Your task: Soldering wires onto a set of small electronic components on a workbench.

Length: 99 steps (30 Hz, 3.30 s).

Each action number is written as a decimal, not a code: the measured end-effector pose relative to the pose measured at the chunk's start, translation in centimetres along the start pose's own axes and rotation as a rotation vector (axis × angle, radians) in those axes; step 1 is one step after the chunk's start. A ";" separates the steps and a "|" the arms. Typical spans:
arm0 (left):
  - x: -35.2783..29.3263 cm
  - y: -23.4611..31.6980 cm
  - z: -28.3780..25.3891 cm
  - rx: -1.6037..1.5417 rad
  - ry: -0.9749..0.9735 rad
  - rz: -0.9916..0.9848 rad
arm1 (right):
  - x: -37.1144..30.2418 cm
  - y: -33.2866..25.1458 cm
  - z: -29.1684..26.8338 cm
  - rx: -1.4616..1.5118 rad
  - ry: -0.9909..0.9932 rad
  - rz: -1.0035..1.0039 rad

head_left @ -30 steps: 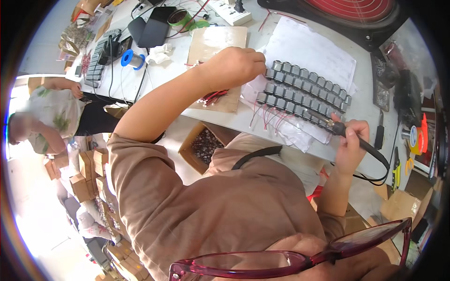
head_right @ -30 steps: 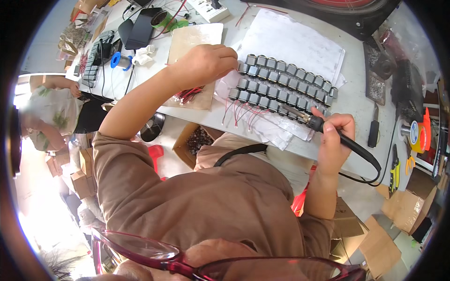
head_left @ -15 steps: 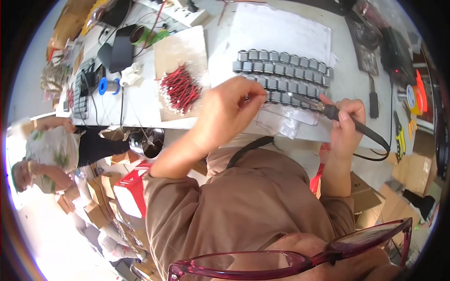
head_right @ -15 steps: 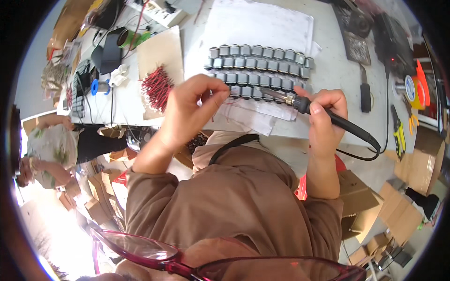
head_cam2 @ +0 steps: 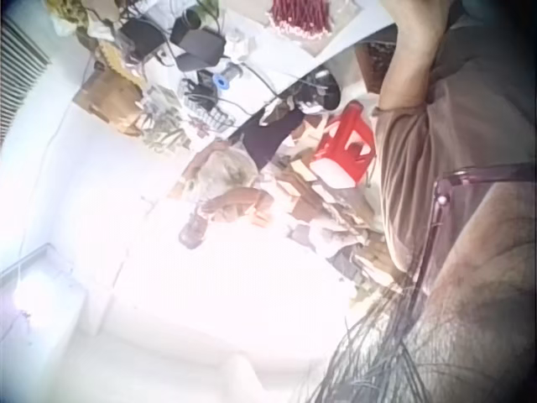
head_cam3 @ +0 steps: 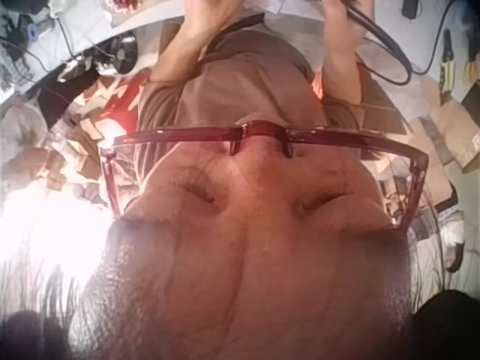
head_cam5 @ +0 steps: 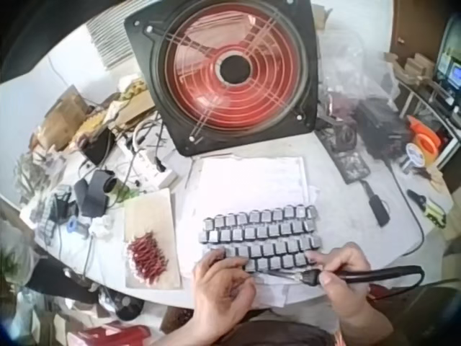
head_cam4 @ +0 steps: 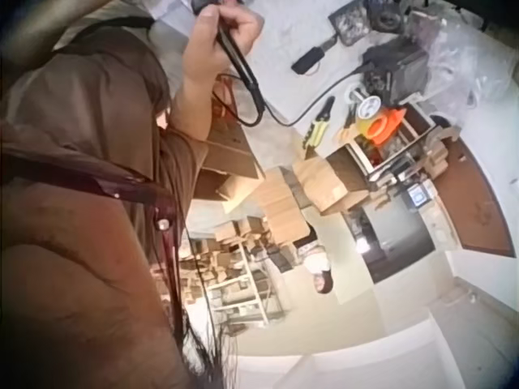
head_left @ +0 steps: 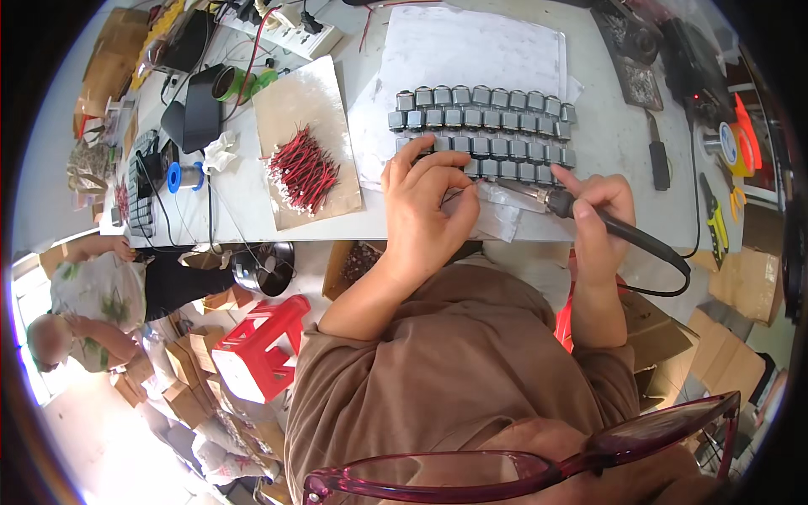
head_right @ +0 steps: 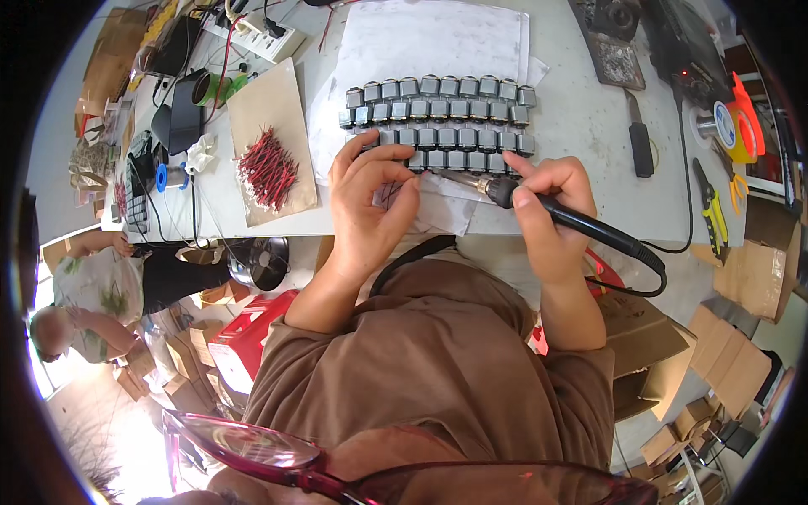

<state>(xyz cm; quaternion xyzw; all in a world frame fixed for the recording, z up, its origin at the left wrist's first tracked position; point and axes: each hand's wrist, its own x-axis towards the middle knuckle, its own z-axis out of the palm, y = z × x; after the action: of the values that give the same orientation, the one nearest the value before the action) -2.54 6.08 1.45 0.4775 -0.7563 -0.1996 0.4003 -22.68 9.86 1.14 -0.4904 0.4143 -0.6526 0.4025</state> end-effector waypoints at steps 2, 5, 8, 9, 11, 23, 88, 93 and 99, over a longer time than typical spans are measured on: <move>0.0 0.0 0.1 0.007 0.013 0.008 | 0.1 -0.2 0.1 -0.017 -0.007 0.014; 0.0 -0.1 0.1 0.019 0.018 0.017 | 0.2 -0.3 0.2 -0.033 -0.019 0.017; 0.1 0.0 0.1 0.027 0.009 0.014 | 0.2 -0.5 0.4 -0.051 -0.016 0.030; 0.1 0.2 0.0 0.026 -0.006 0.007 | 0.3 -0.5 0.4 -0.050 -0.016 0.030; 0.1 0.2 -0.1 0.030 -0.018 0.002 | 0.3 -0.6 0.4 -0.044 -0.018 0.032; 0.1 0.3 0.2 0.048 0.008 0.015 | 0.4 -0.4 0.1 -0.015 0.013 0.008; 0.9 1.0 0.5 0.156 -0.048 0.113 | -0.4 0.8 -1.2 0.008 0.080 -0.049; 0.9 1.3 0.1 0.173 -0.013 0.158 | -0.4 1.0 -1.0 0.025 0.123 -0.026; 0.8 -0.7 -4.8 0.123 0.072 0.216 | -0.3 0.8 -1.1 0.046 0.128 0.017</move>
<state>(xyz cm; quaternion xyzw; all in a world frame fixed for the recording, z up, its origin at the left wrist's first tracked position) 1.51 5.43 4.15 0.4237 -0.7992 -0.0913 0.4165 -23.62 10.03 0.10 -0.4347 0.4282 -0.6886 0.3918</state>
